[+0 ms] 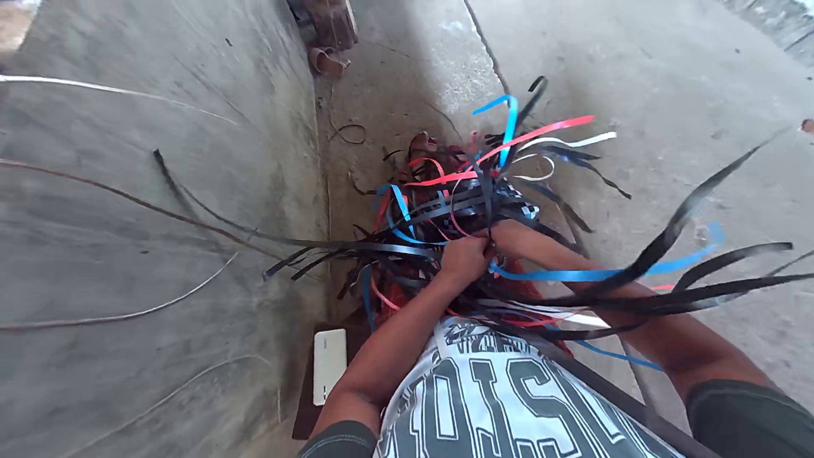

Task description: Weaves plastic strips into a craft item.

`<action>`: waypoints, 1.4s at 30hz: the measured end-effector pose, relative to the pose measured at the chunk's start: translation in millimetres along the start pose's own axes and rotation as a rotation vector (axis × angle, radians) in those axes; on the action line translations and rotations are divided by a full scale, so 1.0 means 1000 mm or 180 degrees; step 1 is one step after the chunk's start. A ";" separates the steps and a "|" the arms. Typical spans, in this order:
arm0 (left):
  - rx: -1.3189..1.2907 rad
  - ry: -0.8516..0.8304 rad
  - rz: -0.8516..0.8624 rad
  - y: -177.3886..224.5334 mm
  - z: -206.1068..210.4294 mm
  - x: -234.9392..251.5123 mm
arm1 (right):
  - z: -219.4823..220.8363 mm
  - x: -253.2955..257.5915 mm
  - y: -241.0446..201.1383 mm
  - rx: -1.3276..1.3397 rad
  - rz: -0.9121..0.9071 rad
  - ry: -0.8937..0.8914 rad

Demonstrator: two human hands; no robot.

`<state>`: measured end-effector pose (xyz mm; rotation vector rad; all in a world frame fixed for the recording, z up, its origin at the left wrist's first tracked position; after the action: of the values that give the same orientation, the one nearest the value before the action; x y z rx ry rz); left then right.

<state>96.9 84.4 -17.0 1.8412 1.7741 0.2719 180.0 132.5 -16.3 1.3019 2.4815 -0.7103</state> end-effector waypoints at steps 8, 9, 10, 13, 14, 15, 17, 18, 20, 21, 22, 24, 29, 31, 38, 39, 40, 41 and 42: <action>-0.0198 0.0047 -0.0125 -0.021 0.000 0.008 | -0.001 0.009 0.038 0.1205 -0.0332 0.0232; -0.0240 0.0046 -0.0142 -0.021 0.000 0.009 | 0.001 0.009 0.042 0.1325 -0.0388 0.0284; -0.0269 0.0047 -0.0144 -0.021 0.001 0.010 | 0.003 0.008 0.044 0.1441 -0.0415 0.0313; -0.0272 0.0006 -0.0186 -0.021 0.003 0.012 | 0.004 0.001 0.048 0.1885 -0.0432 0.0437; -0.0261 0.0001 -0.0226 -0.022 0.003 0.013 | 0.003 -0.001 0.051 0.2051 -0.0467 0.0573; -0.0261 -0.0023 -0.0298 -0.025 0.003 0.014 | 0.000 -0.003 0.055 0.2208 -0.0457 0.0747; -0.0346 -0.0062 -0.0496 -0.032 0.004 0.016 | -0.009 -0.013 0.073 0.2575 -0.0222 0.1253; -0.0411 -0.0061 -0.0577 -0.036 0.004 0.018 | -0.016 -0.019 0.086 0.2793 -0.0070 0.1601; -0.0489 -0.0099 -0.0661 -0.041 0.006 0.022 | -0.033 -0.034 0.118 0.3464 0.0045 0.2221; -0.0506 -0.0134 -0.0700 -0.043 0.008 0.023 | -0.042 -0.042 0.132 0.3921 -0.0047 0.2488; -0.0522 -0.0159 -0.0736 -0.045 0.009 0.023 | -0.052 -0.050 0.146 0.4368 -0.0154 0.2763; -0.0581 -0.0171 -0.0792 -0.046 0.012 0.026 | -0.071 -0.072 0.163 0.5028 -0.0337 0.3216; -0.0590 -0.0206 -0.0867 -0.046 0.016 0.031 | -0.084 -0.091 0.121 0.5257 -0.1040 0.3109; -0.0582 -0.0190 -0.0861 -0.047 0.016 0.029 | -0.089 -0.093 0.105 0.5404 -0.1343 0.2985; -0.0496 -0.0231 -0.0911 -0.048 0.015 0.028 | -0.154 -0.135 0.110 0.4974 -0.1742 0.3837; -0.0518 -0.0191 -0.0870 -0.047 0.014 0.029 | -0.150 -0.131 0.094 0.4640 -0.1730 0.3638; -0.0536 -0.0149 -0.0794 -0.047 0.015 0.029 | -0.138 -0.123 0.075 0.4375 -0.1704 0.3301; -0.0574 -0.0085 -0.0707 -0.049 0.016 0.030 | -0.118 -0.110 0.057 0.4088 -0.1675 0.2866; -0.0700 0.0049 -0.0626 -0.053 0.018 0.030 | -0.093 -0.095 0.042 0.3700 -0.1583 0.2391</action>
<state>64.0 106.7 -65.8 1.5046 1.8399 0.3885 269.0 135.3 90.4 1.3783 3.0947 -2.4294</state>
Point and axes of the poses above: each hand's wrist, its own x-axis towards the middle knuckle, its own z-axis out of the palm, y = z × x, the point moved 6 cm from there along x, towards the middle knuckle, and after that the axes turned 14 degrees about y, right-handed, at the moved point
